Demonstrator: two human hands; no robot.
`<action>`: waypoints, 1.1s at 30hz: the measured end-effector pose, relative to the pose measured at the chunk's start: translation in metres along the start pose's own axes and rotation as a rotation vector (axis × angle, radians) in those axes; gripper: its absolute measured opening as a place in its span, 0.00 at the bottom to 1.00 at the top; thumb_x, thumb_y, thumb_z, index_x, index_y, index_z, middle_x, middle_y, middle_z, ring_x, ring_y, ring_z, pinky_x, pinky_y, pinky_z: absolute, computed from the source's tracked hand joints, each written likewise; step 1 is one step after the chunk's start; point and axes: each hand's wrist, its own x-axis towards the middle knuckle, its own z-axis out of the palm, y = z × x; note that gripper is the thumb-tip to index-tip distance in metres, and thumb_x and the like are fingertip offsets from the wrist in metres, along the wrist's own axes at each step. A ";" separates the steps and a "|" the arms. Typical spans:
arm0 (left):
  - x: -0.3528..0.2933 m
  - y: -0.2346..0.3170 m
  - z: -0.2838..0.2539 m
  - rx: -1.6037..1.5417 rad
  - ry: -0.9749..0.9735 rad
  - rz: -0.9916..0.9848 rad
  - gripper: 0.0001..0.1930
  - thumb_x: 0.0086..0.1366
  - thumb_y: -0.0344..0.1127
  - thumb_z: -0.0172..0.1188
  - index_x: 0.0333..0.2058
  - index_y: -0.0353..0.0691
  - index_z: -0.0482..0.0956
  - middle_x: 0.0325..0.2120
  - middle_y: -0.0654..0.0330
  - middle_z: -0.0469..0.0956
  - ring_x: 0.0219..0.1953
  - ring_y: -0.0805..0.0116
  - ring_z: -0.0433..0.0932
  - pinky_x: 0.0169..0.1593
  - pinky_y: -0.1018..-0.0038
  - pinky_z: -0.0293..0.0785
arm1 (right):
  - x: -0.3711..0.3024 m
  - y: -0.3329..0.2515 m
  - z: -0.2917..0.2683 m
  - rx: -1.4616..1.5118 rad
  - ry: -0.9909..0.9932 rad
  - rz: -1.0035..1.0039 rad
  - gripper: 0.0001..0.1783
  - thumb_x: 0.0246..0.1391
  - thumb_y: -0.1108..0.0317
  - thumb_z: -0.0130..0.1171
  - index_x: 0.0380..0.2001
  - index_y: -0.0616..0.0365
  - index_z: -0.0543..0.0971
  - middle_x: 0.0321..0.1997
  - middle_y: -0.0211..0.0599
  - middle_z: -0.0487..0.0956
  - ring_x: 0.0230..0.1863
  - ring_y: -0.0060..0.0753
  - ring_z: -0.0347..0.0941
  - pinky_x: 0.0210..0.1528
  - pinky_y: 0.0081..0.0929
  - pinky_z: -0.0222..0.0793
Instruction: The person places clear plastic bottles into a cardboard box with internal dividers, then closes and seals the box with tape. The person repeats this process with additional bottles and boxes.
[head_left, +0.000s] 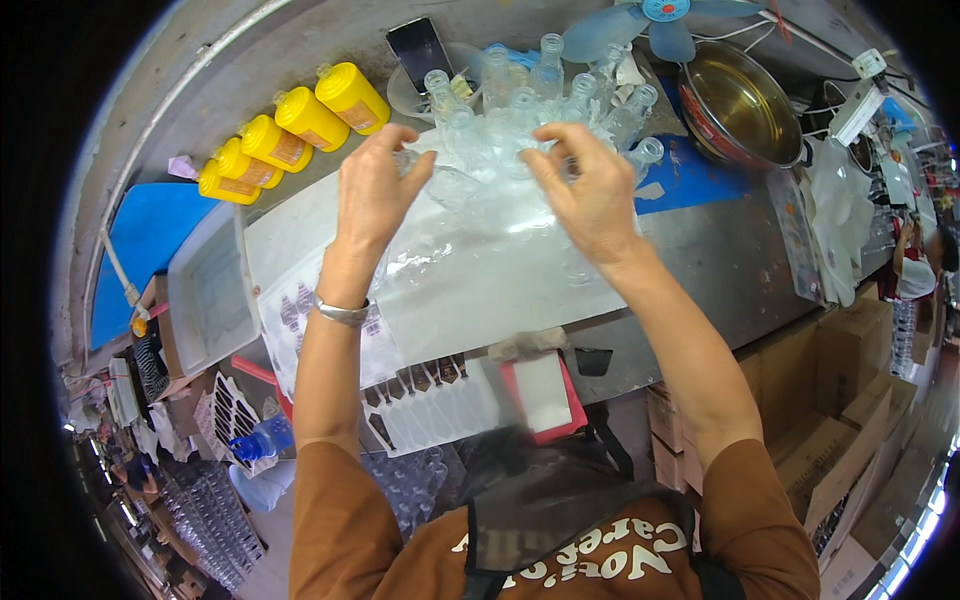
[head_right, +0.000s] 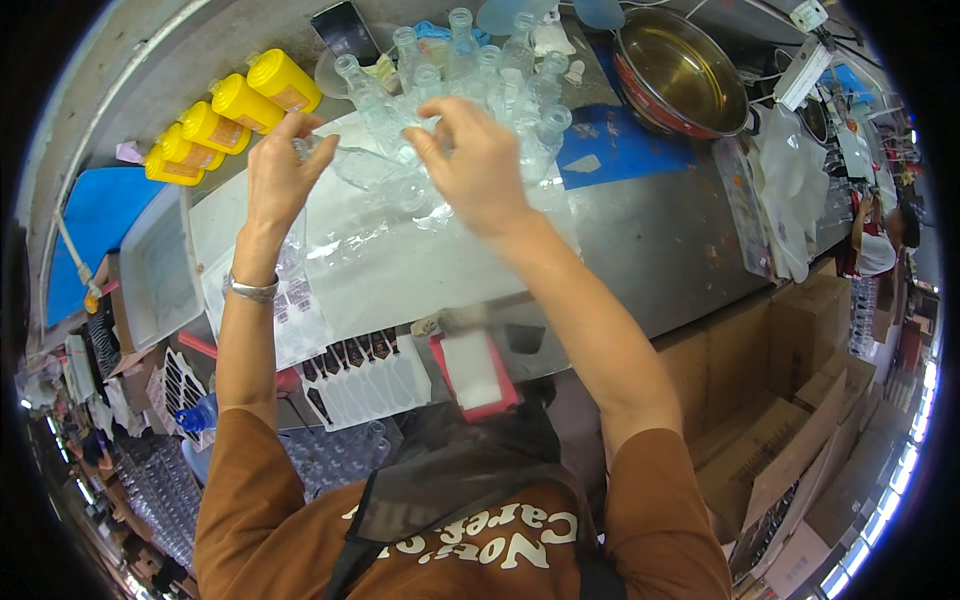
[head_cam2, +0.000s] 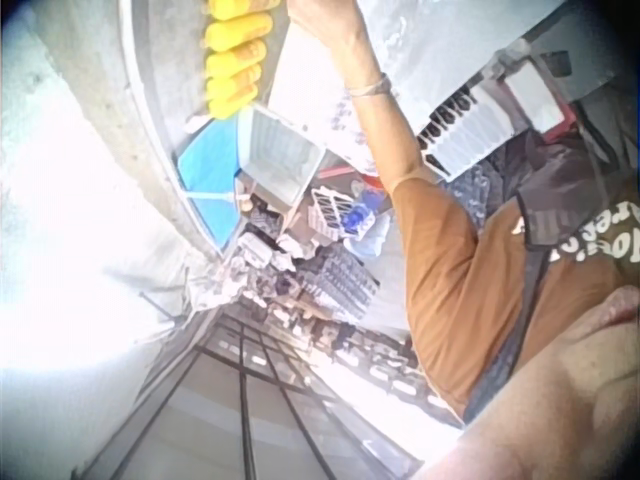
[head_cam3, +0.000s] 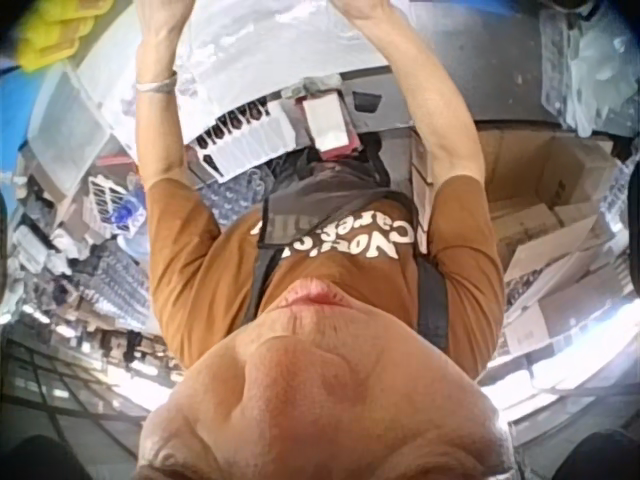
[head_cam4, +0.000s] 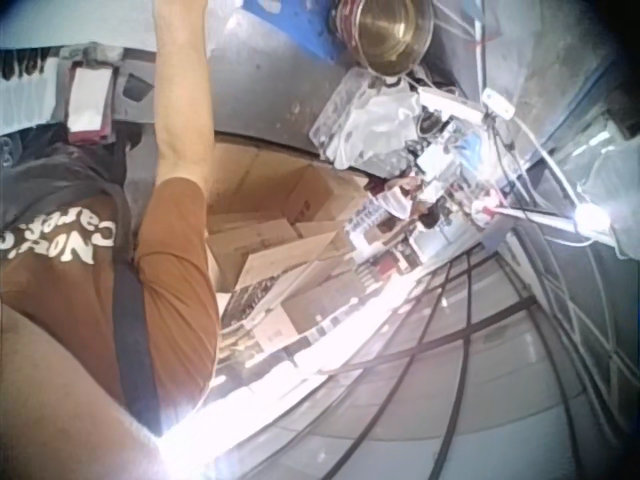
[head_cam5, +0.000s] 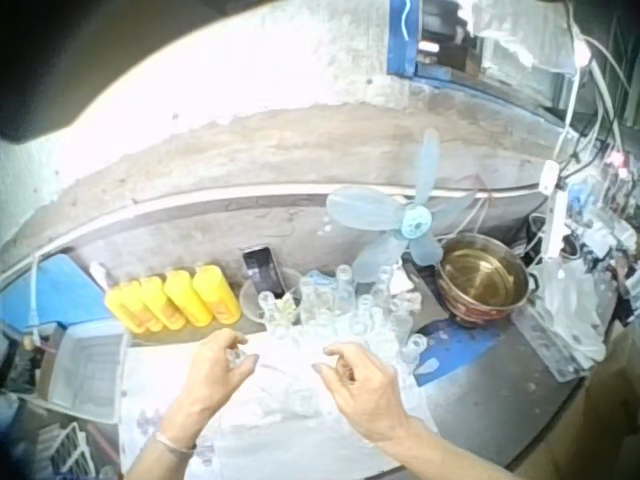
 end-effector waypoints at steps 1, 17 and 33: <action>0.001 -0.008 -0.003 0.019 0.007 -0.020 0.14 0.55 0.37 0.68 0.36 0.35 0.80 0.33 0.47 0.81 0.36 0.49 0.81 0.41 0.62 0.76 | -0.002 0.000 0.013 0.062 -0.010 0.050 0.10 0.51 0.70 0.69 0.36 0.56 0.80 0.22 0.30 0.78 0.26 0.26 0.75 0.28 0.24 0.68; 0.076 -0.087 0.035 0.087 0.196 0.070 0.18 0.58 0.42 0.68 0.40 0.32 0.82 0.37 0.46 0.82 0.40 0.48 0.81 0.46 0.62 0.76 | 0.005 0.010 0.049 0.014 0.032 -0.279 0.14 0.45 0.74 0.70 0.37 0.58 0.80 0.36 0.37 0.80 0.40 0.40 0.77 0.45 0.32 0.72; 0.054 -0.101 0.118 -0.359 0.647 -0.029 0.13 0.68 0.38 0.60 0.44 0.34 0.79 0.35 0.57 0.80 0.35 0.65 0.79 0.38 0.69 0.78 | -0.153 -0.044 -0.216 -0.417 -0.048 -0.008 0.11 0.41 0.82 0.65 0.31 0.59 0.79 0.25 0.38 0.78 0.26 0.40 0.74 0.29 0.31 0.70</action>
